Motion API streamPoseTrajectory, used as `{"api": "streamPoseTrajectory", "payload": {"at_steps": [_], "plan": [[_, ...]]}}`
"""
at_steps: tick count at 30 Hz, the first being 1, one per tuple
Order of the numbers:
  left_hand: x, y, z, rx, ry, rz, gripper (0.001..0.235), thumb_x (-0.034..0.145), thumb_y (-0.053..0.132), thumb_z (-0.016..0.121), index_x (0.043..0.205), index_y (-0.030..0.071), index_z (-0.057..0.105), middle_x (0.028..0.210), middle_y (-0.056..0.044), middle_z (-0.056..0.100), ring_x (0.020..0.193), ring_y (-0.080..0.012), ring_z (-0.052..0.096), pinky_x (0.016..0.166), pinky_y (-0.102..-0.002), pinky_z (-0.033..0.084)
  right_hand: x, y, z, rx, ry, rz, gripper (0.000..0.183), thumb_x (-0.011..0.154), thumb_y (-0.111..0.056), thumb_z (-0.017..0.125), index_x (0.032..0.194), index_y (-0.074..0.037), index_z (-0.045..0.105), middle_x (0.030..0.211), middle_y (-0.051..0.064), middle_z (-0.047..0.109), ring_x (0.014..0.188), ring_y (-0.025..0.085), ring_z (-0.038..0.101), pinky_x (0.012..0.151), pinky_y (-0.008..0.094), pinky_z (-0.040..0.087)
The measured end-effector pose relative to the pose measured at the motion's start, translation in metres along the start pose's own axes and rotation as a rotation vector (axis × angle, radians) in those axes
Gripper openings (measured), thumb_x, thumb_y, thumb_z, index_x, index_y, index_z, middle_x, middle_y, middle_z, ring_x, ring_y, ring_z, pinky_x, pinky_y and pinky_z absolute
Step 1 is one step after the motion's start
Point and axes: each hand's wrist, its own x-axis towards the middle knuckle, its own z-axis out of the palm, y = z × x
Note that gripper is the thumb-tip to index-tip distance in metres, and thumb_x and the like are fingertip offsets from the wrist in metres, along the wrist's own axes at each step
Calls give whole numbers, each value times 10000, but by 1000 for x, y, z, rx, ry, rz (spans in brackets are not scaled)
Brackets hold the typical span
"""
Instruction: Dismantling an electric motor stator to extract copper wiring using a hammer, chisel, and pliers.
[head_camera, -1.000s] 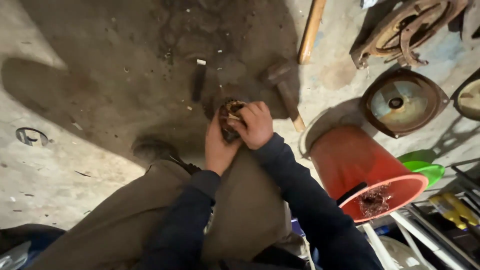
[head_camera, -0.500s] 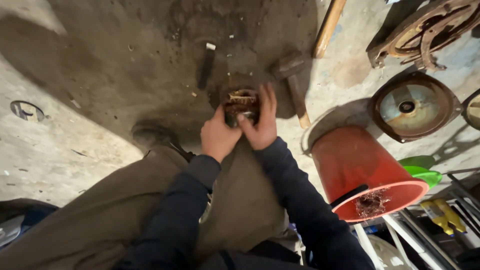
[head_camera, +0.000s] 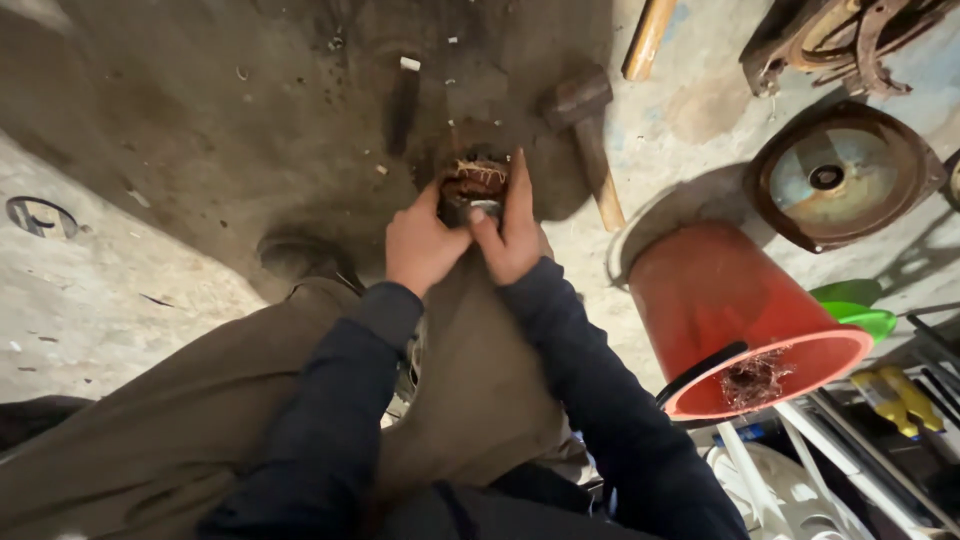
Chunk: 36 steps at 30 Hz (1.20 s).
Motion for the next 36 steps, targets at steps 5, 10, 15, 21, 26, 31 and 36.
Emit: {"api": "streamPoseTrajectory", "payload": {"at_steps": [5,10,15,21,26,31,36], "plan": [[8,-4,3,-22,1,62,766,723,534,773,1365,145,618,1078,-201,749,1001,-406,709,871,-481,561,4,10,3,101,2,-22,791,1041,-155,511,1654,73,65,1652,284,319,1516,347,416,1279,375,310],[6,1,-4,-6,-58,-10,789,716,566,754,1391,185,608,1065,-188,754,1005,-403,703,870,-485,550,5,20,1,-41,18,-107,808,1036,-178,551,1659,61,96,1673,296,290,1571,391,352,1316,414,269],[9,-6,-3,13,-65,16,767,726,484,776,1406,182,589,1135,-176,749,1061,-388,703,900,-476,550,13,3,-18,-261,-4,-199,793,883,-291,773,1531,-1,420,1620,330,275,1491,462,334,1223,446,315],[-17,-4,23,-227,233,87,897,761,395,802,1537,166,414,1279,-147,659,1134,-357,674,904,-443,557,35,-11,-11,-308,66,-368,537,817,-275,846,1254,-22,662,1225,173,649,1156,405,589,1021,470,489],[-11,-9,20,-138,261,247,785,751,324,852,1453,180,533,1335,-113,621,1142,-337,662,878,-416,570,39,-5,-3,-173,198,-434,207,886,-137,735,1069,-40,717,1069,140,708,1037,354,635,938,442,529],[-3,-11,23,-185,280,256,688,768,343,879,1378,174,610,1241,-78,674,1099,-280,708,893,-381,592,44,1,-1,-188,242,-466,118,891,-108,696,994,-55,721,994,126,696,985,337,638,922,446,506],[1,-13,16,-188,187,283,688,771,337,852,1366,108,595,1238,-91,683,1098,-257,721,926,-362,577,40,-1,-6,-219,241,-444,131,904,-130,674,1007,-74,731,966,105,686,972,334,633,929,445,465]]}}
